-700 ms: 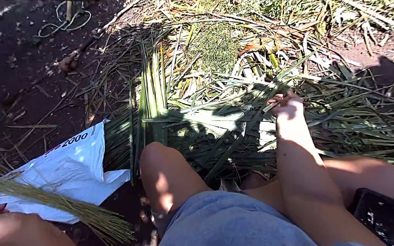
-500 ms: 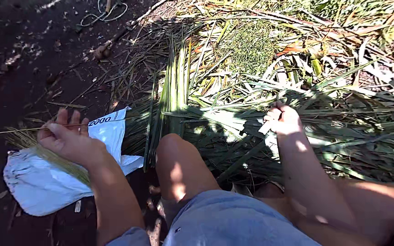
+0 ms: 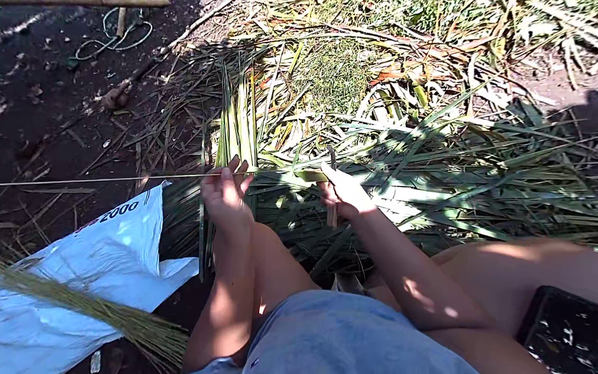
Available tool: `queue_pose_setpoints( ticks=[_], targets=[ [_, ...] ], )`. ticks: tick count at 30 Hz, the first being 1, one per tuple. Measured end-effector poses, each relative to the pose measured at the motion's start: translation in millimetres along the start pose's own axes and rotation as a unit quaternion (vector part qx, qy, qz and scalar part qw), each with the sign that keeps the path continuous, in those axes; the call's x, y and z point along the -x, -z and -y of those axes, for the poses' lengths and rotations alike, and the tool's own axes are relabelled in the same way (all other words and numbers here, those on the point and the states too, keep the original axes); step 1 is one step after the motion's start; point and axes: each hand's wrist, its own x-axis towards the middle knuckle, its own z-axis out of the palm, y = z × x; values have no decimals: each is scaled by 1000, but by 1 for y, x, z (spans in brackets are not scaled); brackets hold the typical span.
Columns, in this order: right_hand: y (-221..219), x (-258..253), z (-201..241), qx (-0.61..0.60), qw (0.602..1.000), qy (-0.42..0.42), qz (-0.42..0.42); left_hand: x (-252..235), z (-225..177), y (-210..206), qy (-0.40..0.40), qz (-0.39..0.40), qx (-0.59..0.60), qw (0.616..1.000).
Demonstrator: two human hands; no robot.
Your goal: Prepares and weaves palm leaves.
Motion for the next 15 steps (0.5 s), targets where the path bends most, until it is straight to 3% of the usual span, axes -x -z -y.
queue_pose_setpoints(
  ticks=[2,4,7,9,15],
  targets=[
    [3,-2,2,24,1000,11,-13,12,7,-2,48,58,-47,996],
    [5,-6,-1,153,983,45,-89,19,13,-1,71,97,-85,989],
    [-2,1,-8,372,894,131,-211,19,25,5,23,84,-88,992],
    [-9,10,-12,438,856,185,-204,15,26,7,-7,58,-85,995],
    [-32,21,-18,480,801,322,-157,16,33,9,-39,44,-80,995]
  ],
)
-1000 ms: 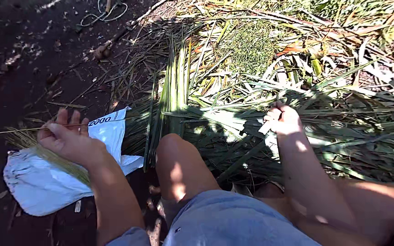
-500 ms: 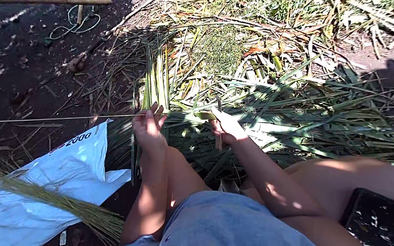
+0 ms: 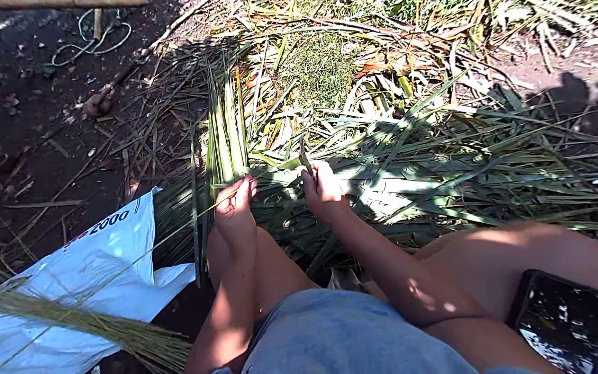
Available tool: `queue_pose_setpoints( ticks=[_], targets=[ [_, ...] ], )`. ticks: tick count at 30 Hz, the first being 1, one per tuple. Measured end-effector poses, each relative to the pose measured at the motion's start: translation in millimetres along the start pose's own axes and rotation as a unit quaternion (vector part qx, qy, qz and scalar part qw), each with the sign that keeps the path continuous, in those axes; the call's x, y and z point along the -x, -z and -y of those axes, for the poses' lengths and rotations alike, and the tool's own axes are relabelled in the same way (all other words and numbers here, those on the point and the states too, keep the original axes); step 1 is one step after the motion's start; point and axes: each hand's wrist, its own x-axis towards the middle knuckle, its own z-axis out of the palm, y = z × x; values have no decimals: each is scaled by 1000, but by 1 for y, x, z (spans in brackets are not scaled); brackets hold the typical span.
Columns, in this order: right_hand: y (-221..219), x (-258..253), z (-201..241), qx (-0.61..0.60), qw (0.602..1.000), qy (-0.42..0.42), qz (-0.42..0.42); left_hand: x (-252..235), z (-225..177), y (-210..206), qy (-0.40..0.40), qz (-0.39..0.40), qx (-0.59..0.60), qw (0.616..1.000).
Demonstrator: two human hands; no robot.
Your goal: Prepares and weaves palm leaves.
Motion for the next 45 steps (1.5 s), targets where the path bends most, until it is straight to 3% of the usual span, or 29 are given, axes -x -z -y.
queue_pose_setpoints(
  ticks=[4,7,12,15,23,26,28,30,32,35,37,39,42,45],
  targets=[
    [-6,17,30,32,986,11,163,13,2,-3,-14,30,10,999],
    [-10,10,19,91,975,-31,202,15,3,1,-52,45,13,998],
    [-6,-21,-36,177,953,-138,201,9,-1,14,-93,58,-9,994],
    [-8,-30,-39,209,937,-191,205,16,5,8,-90,54,-11,994],
    [-21,-32,-66,207,935,-209,195,27,23,10,-140,91,-29,986],
    [-8,-23,-133,233,894,-308,229,6,-13,34,-196,34,-2,980],
    [10,-26,-151,231,869,-373,229,-18,-45,43,-207,-22,-28,978],
    [9,-23,-141,180,916,-323,158,-23,-52,50,-198,-42,-50,978],
    [1,-23,-101,107,970,-200,84,-19,-42,45,-181,-37,-37,982],
    [-2,-10,-9,28,997,-24,73,-6,-23,27,-164,0,-18,986],
    [-3,6,30,19,991,61,115,4,-16,18,-155,42,-11,987],
    [-5,15,44,29,983,96,154,13,-13,9,-152,65,0,986],
    [-14,9,25,90,984,119,95,19,-13,7,-143,61,16,988],
    [-2,-15,3,147,975,-20,166,20,-12,15,-136,76,13,988]
  ],
)
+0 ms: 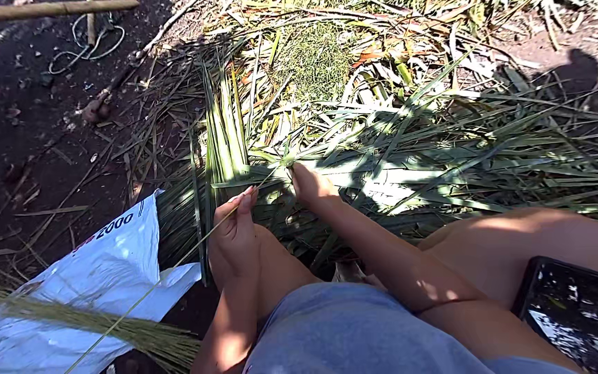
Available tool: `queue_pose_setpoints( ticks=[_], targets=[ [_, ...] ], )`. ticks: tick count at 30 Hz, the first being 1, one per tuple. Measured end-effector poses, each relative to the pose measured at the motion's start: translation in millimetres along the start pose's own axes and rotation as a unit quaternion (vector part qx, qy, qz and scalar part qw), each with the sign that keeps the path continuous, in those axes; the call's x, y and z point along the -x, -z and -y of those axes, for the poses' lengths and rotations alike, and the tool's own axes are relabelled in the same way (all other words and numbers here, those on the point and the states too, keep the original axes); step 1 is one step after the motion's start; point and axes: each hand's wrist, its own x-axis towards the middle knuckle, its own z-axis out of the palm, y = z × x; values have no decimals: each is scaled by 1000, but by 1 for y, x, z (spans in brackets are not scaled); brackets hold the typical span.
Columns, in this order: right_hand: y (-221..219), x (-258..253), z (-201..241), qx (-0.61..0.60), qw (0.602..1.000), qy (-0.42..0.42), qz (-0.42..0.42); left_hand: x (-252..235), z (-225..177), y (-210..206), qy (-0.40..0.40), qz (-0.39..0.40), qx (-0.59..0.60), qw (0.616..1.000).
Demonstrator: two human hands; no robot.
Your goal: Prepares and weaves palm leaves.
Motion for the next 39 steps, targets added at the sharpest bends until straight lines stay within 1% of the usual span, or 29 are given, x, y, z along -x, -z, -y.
queue_pose_setpoints(
  ticks=[1,2,3,5,6,8,9,11,12,13,14,16,17,18,19,20,22,23,25,26,27,29,31,33,36,39],
  targets=[
    [2,-7,-12,16,999,-36,12,0,0,3,2,4,1,1000],
    [7,-13,-20,34,995,-82,45,2,0,3,8,8,1,1000],
    [10,-17,-26,43,991,-109,60,5,1,2,17,12,2,1000],
    [10,-21,-30,48,990,-126,51,11,4,-4,31,14,16,999],
    [10,-22,-30,46,989,-134,45,13,4,-6,23,13,16,1000],
    [8,-29,-45,27,981,-182,57,10,0,-3,-28,5,15,999],
    [6,-34,-66,15,973,-221,64,3,-8,4,-64,-3,7,998],
    [-1,-34,-121,10,953,-298,53,-21,-34,20,-107,-38,-17,993],
    [-3,-33,-142,-7,952,-306,19,-32,-43,27,-120,-50,-29,991],
    [-2,-33,-149,-31,953,-300,-2,-38,-48,31,-124,-58,-36,990],
    [3,-30,-141,-63,958,-278,-12,-39,-50,34,-117,-66,-37,990],
    [17,-25,-99,-160,964,-211,-21,-37,-49,30,-81,-85,-23,993],
    [21,-24,-77,-241,955,-172,-24,-35,-47,24,-60,-100,-13,993],
    [27,-20,-53,-348,927,-138,-8,-34,-45,19,-42,-111,1,993],
    [34,-11,-32,-458,883,-100,25,-33,-43,14,-27,-117,13,993],
    [41,-1,-13,-533,842,-57,67,-31,-41,10,-14,-118,21,993],
    [49,13,15,-603,782,8,159,-27,-36,4,-4,-102,33,994],
    [48,17,24,-628,752,24,199,-24,-33,2,-4,-87,42,995],
    [44,21,35,-663,703,18,257,-18,-28,-3,-2,-63,49,997],
    [42,21,38,-673,687,11,275,-15,-27,-5,3,-56,50,997],
    [40,20,38,-676,679,4,286,-12,-25,-6,9,-48,52,997],
    [37,18,34,-680,682,-13,269,-7,-22,-6,25,-38,57,997],
    [35,15,26,-676,696,-16,239,-4,-21,-7,43,-38,61,996],
    [35,14,20,-663,715,-12,223,0,-20,-9,59,-42,61,995],
    [37,10,9,-628,748,18,214,2,-19,-12,76,-43,65,994],
    [42,10,5,-586,788,5,187,1,-19,-15,93,-47,75,992]
  ],
)
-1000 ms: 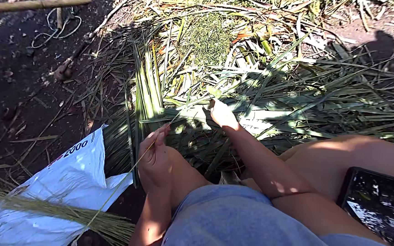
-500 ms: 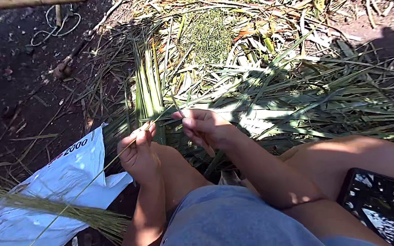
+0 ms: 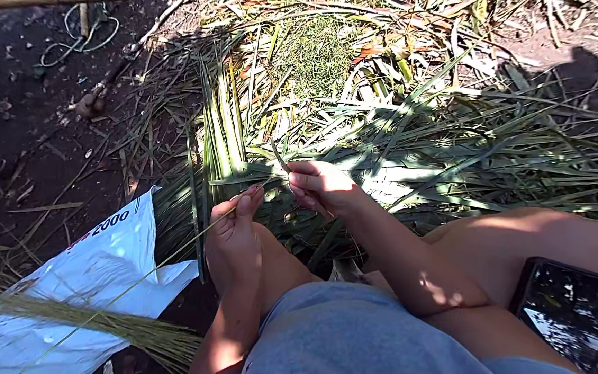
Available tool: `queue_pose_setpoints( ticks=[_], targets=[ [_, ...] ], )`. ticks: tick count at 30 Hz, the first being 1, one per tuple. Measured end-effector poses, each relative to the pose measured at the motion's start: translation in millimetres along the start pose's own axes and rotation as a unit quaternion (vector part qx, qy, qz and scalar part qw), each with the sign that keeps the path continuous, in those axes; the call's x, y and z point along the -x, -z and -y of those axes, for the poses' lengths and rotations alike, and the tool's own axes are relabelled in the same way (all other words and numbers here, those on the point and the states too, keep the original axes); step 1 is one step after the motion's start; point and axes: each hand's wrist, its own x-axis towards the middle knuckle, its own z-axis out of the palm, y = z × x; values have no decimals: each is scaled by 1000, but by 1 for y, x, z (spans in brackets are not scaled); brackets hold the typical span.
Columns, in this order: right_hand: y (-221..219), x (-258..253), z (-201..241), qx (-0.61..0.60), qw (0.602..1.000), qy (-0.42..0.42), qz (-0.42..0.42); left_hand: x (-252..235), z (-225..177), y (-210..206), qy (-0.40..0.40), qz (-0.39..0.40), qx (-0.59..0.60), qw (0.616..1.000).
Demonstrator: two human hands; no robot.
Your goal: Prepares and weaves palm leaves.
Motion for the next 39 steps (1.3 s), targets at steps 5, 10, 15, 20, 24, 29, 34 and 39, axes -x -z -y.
queue_pose_setpoints(
  ticks=[5,10,15,20,24,29,34,39],
  targets=[
    [30,-7,9,13,992,34,-119,-12,-7,4,27,-58,8,998],
    [50,-3,18,-80,973,82,-202,-16,-12,7,61,-128,9,990],
    [-4,7,1,-68,997,10,-18,-10,-1,6,17,-56,8,998],
    [-27,3,-2,-116,992,-52,1,-4,11,17,-114,86,-34,989],
    [3,-7,-2,-160,983,-73,-54,-5,10,29,-164,96,-54,980],
    [64,-17,-13,-271,924,-43,-267,-20,-2,45,-140,37,-54,988],
    [44,-18,-35,-125,977,-86,-152,-23,-5,36,55,-17,-49,997],
    [-14,-21,-50,-42,987,-106,-116,-7,2,23,209,-13,-41,977]
  ],
)
